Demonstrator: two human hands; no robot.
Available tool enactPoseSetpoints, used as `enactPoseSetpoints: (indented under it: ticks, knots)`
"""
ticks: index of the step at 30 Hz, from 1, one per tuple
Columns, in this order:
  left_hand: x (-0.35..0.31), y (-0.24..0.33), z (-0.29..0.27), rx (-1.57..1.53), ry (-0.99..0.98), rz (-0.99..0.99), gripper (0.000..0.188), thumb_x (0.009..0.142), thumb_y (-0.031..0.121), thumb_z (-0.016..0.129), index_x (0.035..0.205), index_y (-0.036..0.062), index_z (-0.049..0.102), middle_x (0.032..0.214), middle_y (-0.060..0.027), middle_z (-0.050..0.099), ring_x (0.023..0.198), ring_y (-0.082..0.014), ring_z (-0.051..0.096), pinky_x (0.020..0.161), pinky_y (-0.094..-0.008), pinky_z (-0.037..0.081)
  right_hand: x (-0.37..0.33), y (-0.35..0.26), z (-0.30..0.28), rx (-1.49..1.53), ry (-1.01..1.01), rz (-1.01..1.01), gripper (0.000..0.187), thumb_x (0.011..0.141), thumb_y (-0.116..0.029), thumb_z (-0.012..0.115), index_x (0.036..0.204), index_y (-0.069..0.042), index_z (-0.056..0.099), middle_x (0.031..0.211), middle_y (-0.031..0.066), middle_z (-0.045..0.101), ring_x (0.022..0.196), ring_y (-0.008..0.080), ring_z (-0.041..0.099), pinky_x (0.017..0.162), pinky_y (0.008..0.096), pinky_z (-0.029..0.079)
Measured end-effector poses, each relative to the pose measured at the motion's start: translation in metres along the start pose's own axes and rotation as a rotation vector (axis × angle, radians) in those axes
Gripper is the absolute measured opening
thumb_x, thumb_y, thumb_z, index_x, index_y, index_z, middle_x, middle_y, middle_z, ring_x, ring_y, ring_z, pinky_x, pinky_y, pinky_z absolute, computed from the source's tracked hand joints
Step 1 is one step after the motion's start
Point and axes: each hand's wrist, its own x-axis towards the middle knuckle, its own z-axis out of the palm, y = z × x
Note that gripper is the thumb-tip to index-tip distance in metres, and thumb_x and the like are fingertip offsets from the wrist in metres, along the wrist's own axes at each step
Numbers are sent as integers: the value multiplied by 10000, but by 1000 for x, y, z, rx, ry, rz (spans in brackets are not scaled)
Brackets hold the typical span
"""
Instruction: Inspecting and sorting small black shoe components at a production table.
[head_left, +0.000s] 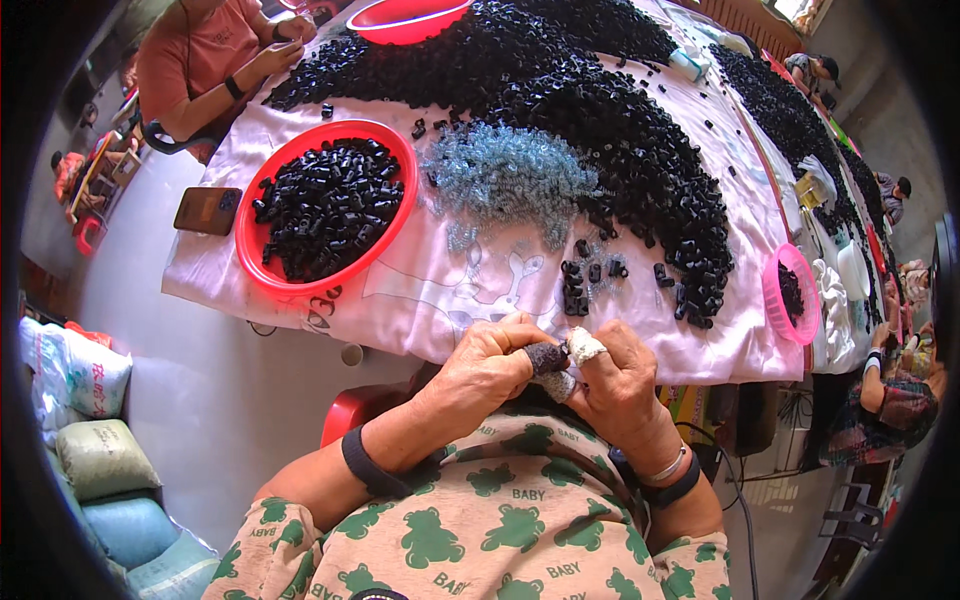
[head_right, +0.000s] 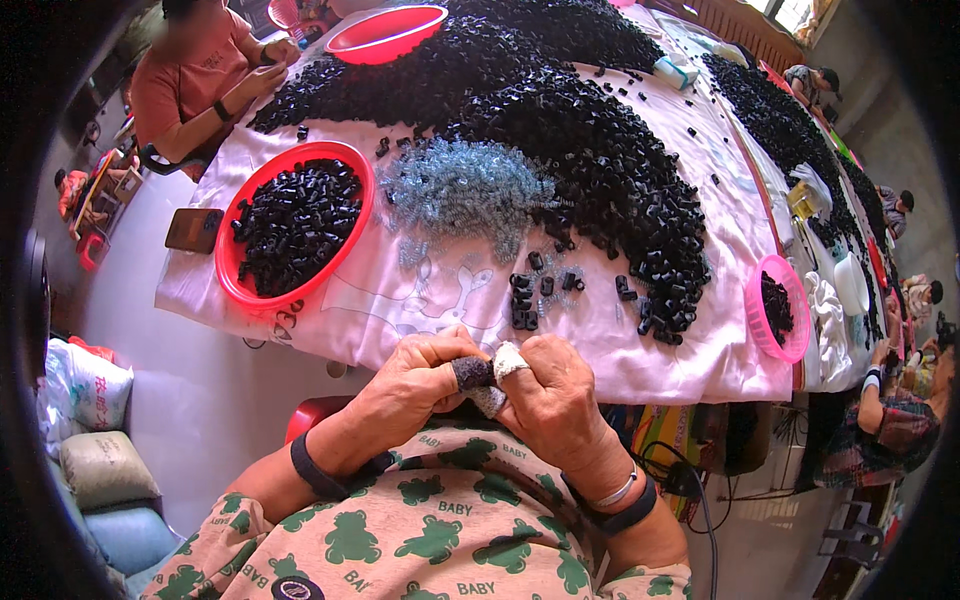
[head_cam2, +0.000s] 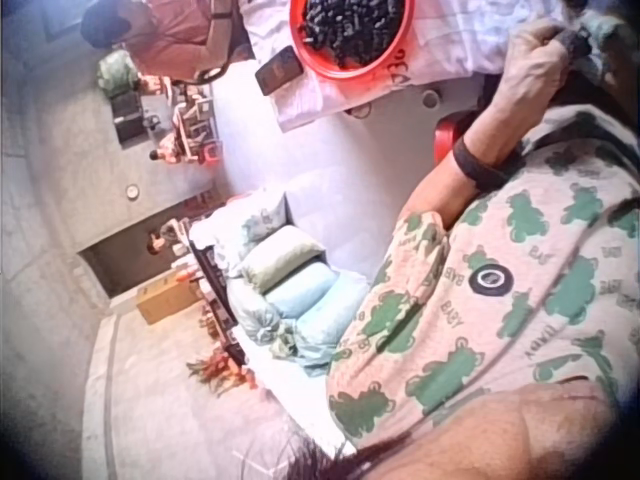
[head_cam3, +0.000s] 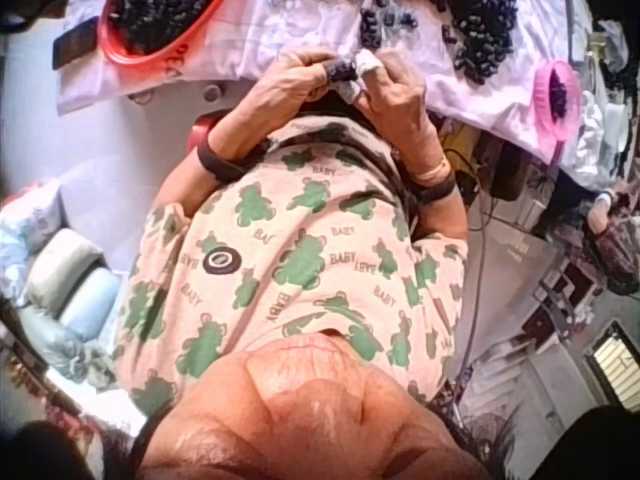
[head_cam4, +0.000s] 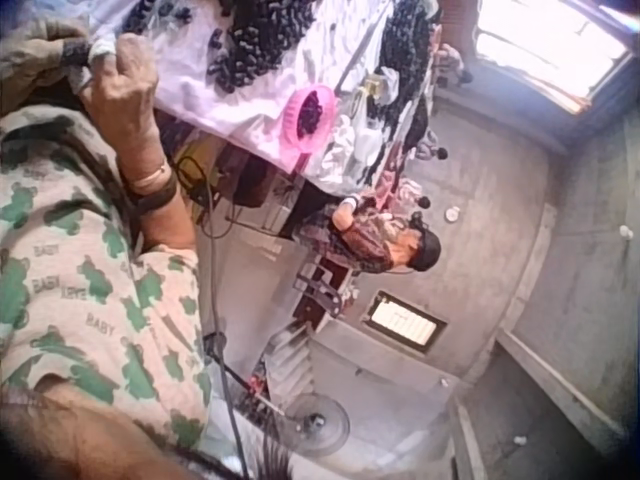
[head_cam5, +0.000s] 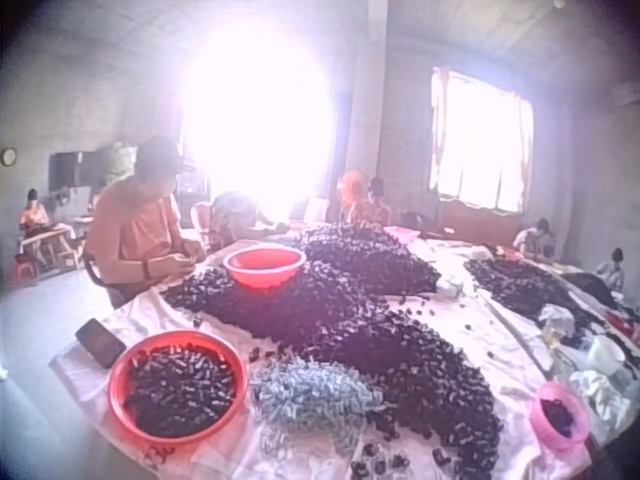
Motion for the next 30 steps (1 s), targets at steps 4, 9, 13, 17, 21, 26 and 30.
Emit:
enactPoseSetpoints:
  ticks: [4,9,13,17,21,26,30]
  knots:
    - [0,1,0,-4,-24,-71,211,932,167,616,1015,-20,670,806,20,486,616,-41,409,517,-199,298,-3,4,2,68,29,35,250,652,-42,731,846,16,584,700,97,470,606,260,512,522,377,429]
    - [4,-3,-10,-336,-179,-190,244,918,124,534,1099,-6,634,754,22,537,588,-53,447,515,-201,350,-7,3,5,160,107,115,331,690,-167,819,906,-5,626,730,62,516,612,197,539,503,326,443]
    - [5,-4,-8,-548,-254,-229,313,916,225,609,1081,-39,636,942,-66,651,656,-73,528,541,-200,399,-5,-1,4,124,170,48,387,651,-192,855,935,-25,650,762,39,540,640,181,555,529,303,464]
    - [4,1,-5,-580,-182,-288,313,895,183,635,1116,-37,625,968,-73,657,712,-82,568,557,-212,426,-5,-2,5,120,187,47,419,620,-191,870,941,-23,660,777,36,548,658,179,564,542,299,467]
    - [5,0,-7,-567,-133,-295,228,877,176,681,1064,51,651,904,-19,656,686,-62,566,577,-209,433,-4,-1,5,115,163,35,412,597,-165,861,922,-14,658,785,50,557,676,198,567,554,312,465]
    - [10,-3,-12,-425,-108,-271,148,843,140,717,888,44,613,900,-16,639,674,-65,557,567,-209,450,-4,0,4,48,82,24,392,565,-107,827,900,-4,650,781,70,573,694,235,567,576,348,466]
    - [8,-1,-14,-356,-114,-255,168,853,156,713,947,42,634,899,-4,634,632,-41,518,573,-192,447,-7,2,8,29,93,13,394,569,-114,829,903,-4,652,771,66,574,694,233,569,569,348,465]
